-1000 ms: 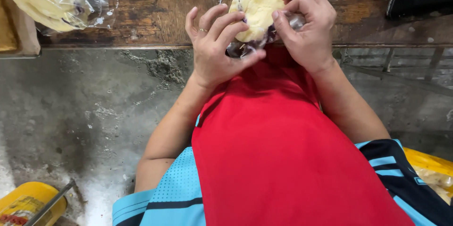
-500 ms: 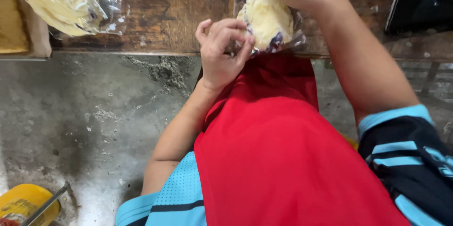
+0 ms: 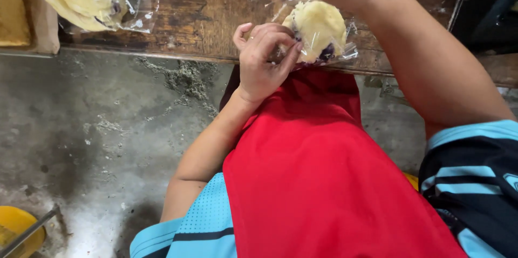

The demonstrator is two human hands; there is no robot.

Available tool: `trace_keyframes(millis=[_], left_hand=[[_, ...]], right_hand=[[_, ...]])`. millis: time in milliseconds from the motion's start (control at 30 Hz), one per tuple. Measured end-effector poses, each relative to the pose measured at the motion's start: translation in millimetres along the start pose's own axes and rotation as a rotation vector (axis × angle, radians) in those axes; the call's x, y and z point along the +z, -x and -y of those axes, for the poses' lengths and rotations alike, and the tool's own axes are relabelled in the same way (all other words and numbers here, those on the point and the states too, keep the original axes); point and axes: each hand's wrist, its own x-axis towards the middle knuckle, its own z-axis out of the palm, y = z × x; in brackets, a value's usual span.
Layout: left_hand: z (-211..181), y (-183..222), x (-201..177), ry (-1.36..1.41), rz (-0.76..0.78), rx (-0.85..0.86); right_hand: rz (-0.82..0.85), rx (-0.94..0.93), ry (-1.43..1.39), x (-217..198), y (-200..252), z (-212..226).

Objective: The person places individual baked goods into small plastic bags and seals each bag using a tape dispenser on a wooden table.

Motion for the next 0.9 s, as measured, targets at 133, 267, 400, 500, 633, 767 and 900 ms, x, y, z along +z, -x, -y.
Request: trace_keyframes(millis=[133,267,400,500,633,767,900], left_hand=[[2,2,6,0.088,-0.046,-0.082],[4,-1,8,0.039,-0.070,-0.017],[7,-6,11,0.031,-0.046,-0.002],[8,-8,13,0.034,-0.052,-0.036],[8,-7,12,0.123,-0.054,-0.134],[-1,-14,8,0.084,-0.196,-0.007],[7,-21,-6,-0.091,0.062,0.083]], right_hand=[[0.120,0.220,-0.277,-13,11,29],[0.060,0.068,-0.322,-28,20,39],[0.041,0.041,-0.350,-37,22,48],[0.013,0.038,-0.296,-43,25,52],[-0.094,0.021,-0.183,-40,40,63],[-0.108,0.109,-0.192,-20,62,81],[-0.141,0.077,-0.270,-8,71,87]])
